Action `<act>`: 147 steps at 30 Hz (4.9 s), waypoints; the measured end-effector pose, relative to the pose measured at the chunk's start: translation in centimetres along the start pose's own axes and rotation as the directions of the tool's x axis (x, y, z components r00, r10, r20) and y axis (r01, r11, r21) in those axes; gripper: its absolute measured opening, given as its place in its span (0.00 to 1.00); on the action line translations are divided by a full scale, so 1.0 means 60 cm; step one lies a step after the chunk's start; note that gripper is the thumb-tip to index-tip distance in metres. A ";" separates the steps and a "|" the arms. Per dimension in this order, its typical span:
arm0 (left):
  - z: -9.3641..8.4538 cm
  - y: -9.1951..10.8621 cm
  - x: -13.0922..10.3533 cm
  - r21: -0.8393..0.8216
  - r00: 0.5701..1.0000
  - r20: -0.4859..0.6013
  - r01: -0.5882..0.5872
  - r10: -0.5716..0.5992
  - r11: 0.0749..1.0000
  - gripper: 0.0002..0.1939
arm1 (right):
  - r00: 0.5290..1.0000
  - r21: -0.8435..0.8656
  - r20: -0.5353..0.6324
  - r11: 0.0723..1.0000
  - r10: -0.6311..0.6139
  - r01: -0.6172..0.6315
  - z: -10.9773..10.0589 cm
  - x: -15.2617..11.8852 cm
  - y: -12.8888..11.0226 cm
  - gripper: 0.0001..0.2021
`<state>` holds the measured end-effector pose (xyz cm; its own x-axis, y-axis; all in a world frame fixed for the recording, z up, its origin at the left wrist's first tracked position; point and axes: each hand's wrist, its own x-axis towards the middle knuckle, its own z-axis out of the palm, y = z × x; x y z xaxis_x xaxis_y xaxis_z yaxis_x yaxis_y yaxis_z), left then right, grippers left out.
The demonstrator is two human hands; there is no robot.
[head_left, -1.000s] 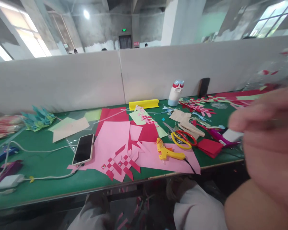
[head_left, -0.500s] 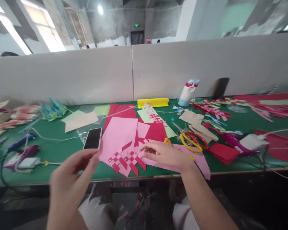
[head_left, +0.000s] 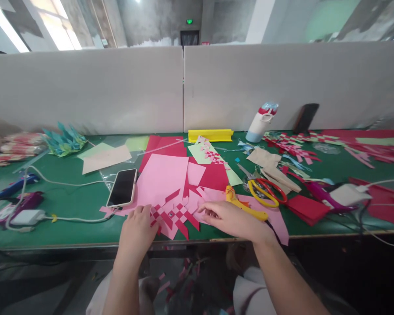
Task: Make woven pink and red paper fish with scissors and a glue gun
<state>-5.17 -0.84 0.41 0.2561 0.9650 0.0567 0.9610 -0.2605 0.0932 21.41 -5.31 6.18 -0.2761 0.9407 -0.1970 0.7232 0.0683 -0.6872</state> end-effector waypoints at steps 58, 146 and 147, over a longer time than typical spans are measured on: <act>-0.029 0.032 0.082 -0.947 0.893 -0.137 -0.245 -0.428 -0.208 0.21 | 0.966 0.357 -0.250 0.920 -0.072 0.161 0.044 0.072 0.016 0.14; -0.017 0.032 0.036 -0.992 0.976 0.125 0.122 -0.177 -0.031 0.18 | 0.949 0.586 -0.313 0.794 0.037 0.162 0.057 0.083 0.007 0.07; -0.017 0.033 0.037 -0.993 0.975 0.116 0.116 -0.190 -0.016 0.18 | 0.948 0.605 -0.314 0.778 0.041 0.167 0.056 0.084 0.006 0.07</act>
<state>-2.83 0.73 1.74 0.0788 0.9938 -0.0782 -0.0893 0.0852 0.9924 18.14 -1.67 2.57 -0.0334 0.9994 0.0051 0.1337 0.0095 -0.9910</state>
